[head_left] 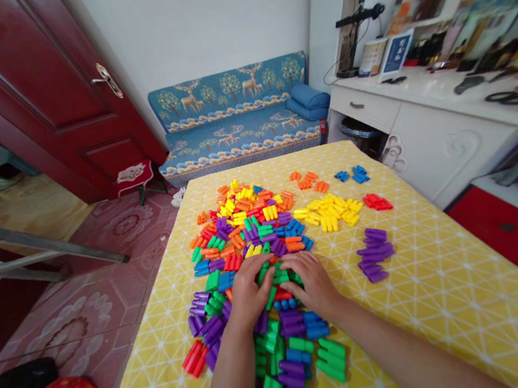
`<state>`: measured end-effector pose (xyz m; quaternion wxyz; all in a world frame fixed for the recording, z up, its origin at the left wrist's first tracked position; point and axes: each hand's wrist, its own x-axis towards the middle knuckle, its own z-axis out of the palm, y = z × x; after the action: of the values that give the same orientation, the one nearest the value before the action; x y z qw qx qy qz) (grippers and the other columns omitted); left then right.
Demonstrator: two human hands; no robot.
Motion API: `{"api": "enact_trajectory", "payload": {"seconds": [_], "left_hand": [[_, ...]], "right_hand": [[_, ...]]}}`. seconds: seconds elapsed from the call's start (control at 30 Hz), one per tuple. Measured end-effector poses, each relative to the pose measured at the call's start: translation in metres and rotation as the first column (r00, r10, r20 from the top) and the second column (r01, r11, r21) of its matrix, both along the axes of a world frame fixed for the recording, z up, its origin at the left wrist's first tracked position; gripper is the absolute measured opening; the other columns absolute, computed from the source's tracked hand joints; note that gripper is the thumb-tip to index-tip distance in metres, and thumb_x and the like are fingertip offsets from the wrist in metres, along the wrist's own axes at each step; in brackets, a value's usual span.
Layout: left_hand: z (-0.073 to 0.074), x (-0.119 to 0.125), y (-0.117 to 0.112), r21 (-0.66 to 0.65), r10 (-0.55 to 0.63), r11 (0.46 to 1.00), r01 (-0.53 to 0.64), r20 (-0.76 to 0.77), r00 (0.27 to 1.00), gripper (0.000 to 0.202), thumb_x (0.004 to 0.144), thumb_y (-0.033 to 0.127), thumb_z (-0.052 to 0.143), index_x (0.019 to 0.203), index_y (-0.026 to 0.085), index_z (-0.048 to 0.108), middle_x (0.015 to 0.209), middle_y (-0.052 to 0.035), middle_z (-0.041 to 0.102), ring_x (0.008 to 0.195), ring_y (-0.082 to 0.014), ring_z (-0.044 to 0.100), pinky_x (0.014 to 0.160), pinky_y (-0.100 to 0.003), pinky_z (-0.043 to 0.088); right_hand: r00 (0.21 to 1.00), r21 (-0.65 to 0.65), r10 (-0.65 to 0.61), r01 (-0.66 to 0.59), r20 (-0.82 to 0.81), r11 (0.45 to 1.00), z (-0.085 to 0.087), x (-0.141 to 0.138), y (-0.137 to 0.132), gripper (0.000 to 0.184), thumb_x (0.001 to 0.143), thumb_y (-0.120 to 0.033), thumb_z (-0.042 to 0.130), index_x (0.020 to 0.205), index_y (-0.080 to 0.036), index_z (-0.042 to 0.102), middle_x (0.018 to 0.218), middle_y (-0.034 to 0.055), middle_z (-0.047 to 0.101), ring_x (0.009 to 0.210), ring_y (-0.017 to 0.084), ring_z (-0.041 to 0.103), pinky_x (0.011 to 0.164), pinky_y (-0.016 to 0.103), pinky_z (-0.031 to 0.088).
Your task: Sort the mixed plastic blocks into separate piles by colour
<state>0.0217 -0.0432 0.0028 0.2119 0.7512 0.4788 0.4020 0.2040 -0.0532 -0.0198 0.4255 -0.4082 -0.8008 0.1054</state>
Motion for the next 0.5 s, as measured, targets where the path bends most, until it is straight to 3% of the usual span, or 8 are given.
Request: {"api": "enact_trajectory", "payload": {"seconds": [0.13, 0.23, 0.4, 0.5], "left_hand": [[-0.004, -0.002, 0.001, 0.002, 0.036, 0.999, -0.036, 0.007, 0.999, 0.024, 0.089, 0.023, 0.055, 0.109, 0.022, 0.067, 0.109, -0.0062, 0.070, 0.104, -0.0206, 0.065, 0.093, -0.036, 0.051], [-0.006, -0.003, 0.002, 0.013, 0.051, 0.999, -0.051, 0.002, 0.999, 0.023, 0.088, 0.023, 0.056, 0.108, 0.021, 0.067, 0.108, -0.0062, 0.071, 0.101, -0.0206, 0.066, 0.091, -0.036, 0.052], [-0.008, -0.003, 0.004, 0.055, 0.045, 0.997, -0.046, 0.009, 0.999, 0.022, 0.088, 0.025, 0.057, 0.106, 0.019, 0.068, 0.106, -0.0074, 0.071, 0.099, -0.0212, 0.067, 0.089, -0.036, 0.053], [-0.008, -0.002, 0.004, 0.060, 0.040, 0.997, -0.041, 0.008, 0.999, 0.022, 0.088, 0.025, 0.057, 0.106, 0.019, 0.068, 0.105, -0.0072, 0.072, 0.099, -0.0212, 0.067, 0.089, -0.035, 0.053]], "right_hand": [[0.995, -0.011, -0.048, 0.047, -0.092, 0.999, 0.006, 0.003, -0.007, 0.021, 0.091, -0.034, 0.054, 0.108, -0.022, 0.060, 0.102, 0.0071, 0.065, 0.100, 0.021, 0.059, 0.088, 0.038, 0.047], [0.980, -0.044, -0.109, 0.103, -0.165, 0.994, 0.015, 0.022, -0.004, 0.018, 0.094, -0.033, 0.050, 0.099, -0.021, 0.062, 0.091, 0.0059, 0.065, 0.089, 0.019, 0.060, 0.079, 0.033, 0.049], [0.907, -0.129, -0.400, 0.385, -0.128, 0.914, 0.021, 0.107, 0.026, 0.027, 0.091, -0.041, 0.051, 0.091, -0.018, 0.065, 0.089, 0.0065, 0.066, 0.087, 0.021, 0.061, 0.082, 0.036, 0.047], [0.884, -0.232, -0.460, 0.432, -0.081, 0.872, 0.011, 0.156, 0.036, 0.033, 0.086, -0.047, 0.054, 0.089, -0.018, 0.067, 0.091, 0.0069, 0.068, 0.088, 0.023, 0.062, 0.084, 0.038, 0.048]]}}
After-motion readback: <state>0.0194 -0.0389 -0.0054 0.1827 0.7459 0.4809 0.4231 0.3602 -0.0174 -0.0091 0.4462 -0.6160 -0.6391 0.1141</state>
